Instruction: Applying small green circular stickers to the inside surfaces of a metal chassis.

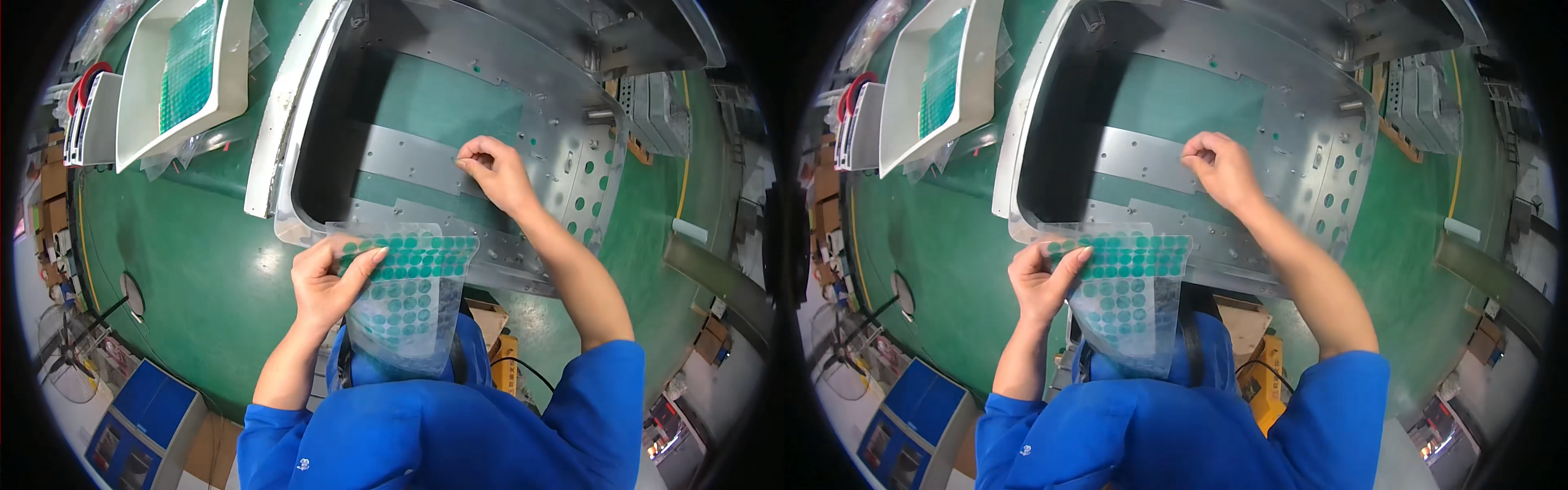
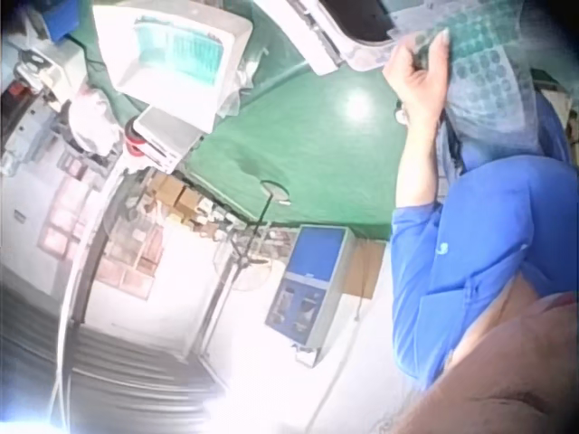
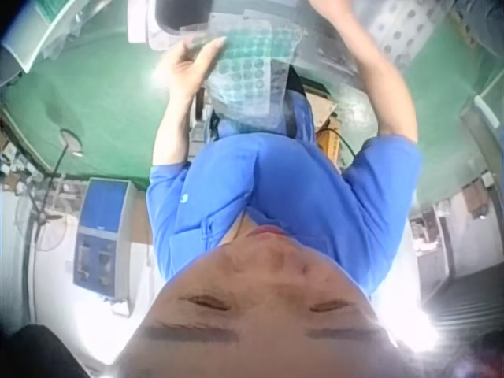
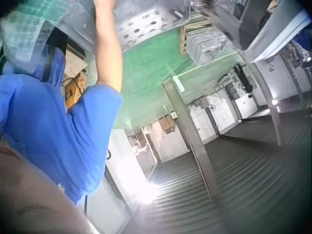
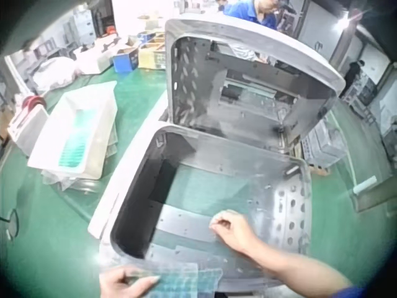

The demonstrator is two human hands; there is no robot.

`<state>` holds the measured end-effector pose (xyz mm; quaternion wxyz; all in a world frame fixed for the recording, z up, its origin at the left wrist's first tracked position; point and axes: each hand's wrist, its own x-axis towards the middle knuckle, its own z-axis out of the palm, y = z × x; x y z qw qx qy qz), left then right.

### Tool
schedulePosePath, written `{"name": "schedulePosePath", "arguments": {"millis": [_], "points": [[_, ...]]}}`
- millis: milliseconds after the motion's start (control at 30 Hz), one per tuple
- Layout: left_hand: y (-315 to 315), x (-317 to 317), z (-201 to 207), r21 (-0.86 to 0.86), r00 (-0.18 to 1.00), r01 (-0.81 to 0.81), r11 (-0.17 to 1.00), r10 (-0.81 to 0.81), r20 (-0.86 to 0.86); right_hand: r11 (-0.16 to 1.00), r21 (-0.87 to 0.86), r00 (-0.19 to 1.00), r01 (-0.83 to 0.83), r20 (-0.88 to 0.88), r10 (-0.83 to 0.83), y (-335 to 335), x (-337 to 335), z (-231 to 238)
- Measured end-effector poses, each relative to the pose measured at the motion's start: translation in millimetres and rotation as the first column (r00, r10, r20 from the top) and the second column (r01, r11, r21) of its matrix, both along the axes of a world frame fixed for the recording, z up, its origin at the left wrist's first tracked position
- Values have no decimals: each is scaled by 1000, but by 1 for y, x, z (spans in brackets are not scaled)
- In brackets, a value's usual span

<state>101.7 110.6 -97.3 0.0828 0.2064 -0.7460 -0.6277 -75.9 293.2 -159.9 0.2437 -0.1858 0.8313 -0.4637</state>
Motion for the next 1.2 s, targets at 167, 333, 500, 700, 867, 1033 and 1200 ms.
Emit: {"name": "schedulePosePath", "arguments": {"millis": [167, 333, 500, 700, 867, 1033, 1200], "points": [[2, -2, -9, 29, 999, -7, 1000, 6, 38, 981, 188, 998, -40, -43, 49, 8, -15, -54], [3, -5, -15, 36, 999, 7, 999, -8, 35, 955, 288, 994, -72, -61, 93, 6, -17, -61], [6, -8, -15, 63, 999, 16, 998, -19, 50, 938, 342, 995, -51, -58, 75, 4, -16, -60], [10, -10, -18, 89, 999, 15, 996, -20, 51, 922, 384, 993, -45, -81, 82, 0, -15, -55], [11, -11, -17, 102, 996, 14, 995, -22, 83, 919, 392, 989, -36, -119, 89, 0, -13, -56], [12, -12, -17, 95, 997, 17, 995, -23, 71, 913, 407, 981, -22, -168, 98, 0, -11, -58], [13, -12, -17, 98, 997, 5, 995, -12, 74, 921, 389, 968, -19, -223, 114, 1, -9, -61]]}}
